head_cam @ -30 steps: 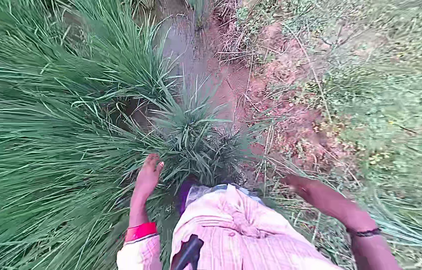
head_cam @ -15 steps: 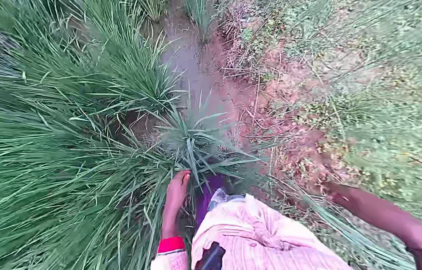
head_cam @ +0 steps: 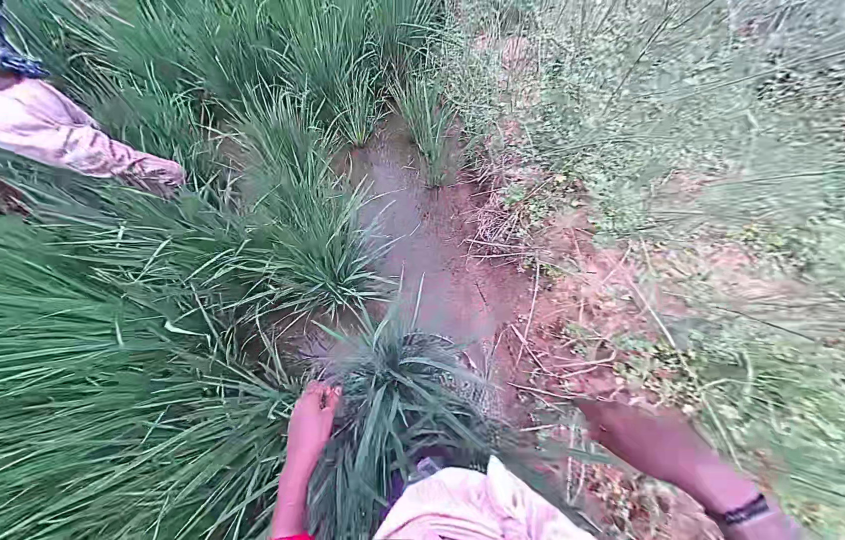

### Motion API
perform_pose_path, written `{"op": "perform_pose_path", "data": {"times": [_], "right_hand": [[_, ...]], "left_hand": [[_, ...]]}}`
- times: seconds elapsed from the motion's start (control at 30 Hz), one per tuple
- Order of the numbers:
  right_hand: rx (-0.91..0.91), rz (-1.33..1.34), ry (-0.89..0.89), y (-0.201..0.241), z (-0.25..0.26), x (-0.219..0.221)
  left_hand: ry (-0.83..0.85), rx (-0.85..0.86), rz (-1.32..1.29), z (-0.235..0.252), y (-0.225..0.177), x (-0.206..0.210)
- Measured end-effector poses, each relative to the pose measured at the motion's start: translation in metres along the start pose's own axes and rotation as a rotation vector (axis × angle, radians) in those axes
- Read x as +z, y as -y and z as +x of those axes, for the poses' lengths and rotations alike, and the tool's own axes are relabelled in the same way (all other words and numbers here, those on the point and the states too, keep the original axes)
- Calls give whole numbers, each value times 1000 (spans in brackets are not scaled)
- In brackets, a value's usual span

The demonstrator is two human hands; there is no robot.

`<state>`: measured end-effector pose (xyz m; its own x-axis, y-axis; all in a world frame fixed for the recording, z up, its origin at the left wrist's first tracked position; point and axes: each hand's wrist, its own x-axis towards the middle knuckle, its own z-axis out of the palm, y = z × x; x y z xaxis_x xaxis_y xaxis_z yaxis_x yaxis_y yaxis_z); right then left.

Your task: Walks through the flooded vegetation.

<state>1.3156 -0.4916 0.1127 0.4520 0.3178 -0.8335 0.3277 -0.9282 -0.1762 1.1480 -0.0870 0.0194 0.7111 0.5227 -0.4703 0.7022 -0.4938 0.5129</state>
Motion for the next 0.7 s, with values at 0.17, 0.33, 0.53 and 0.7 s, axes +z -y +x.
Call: {"op": "perform_pose_path", "data": {"times": [0.17,0.33,0.53,0.7], "right_hand": [[-320,94,-154,75,54,-80],[-286,114,-52,61,86,-82],[-138,338,-117,18,95,-96],[-136,293,-103,14,119,-144]], "left_hand": [[96,-138,174,55,10,-61],[116,-122,226,111,-17,-99],[287,-16,284,159,-75,-87],[460,70,319,183,-109,-53]]}}
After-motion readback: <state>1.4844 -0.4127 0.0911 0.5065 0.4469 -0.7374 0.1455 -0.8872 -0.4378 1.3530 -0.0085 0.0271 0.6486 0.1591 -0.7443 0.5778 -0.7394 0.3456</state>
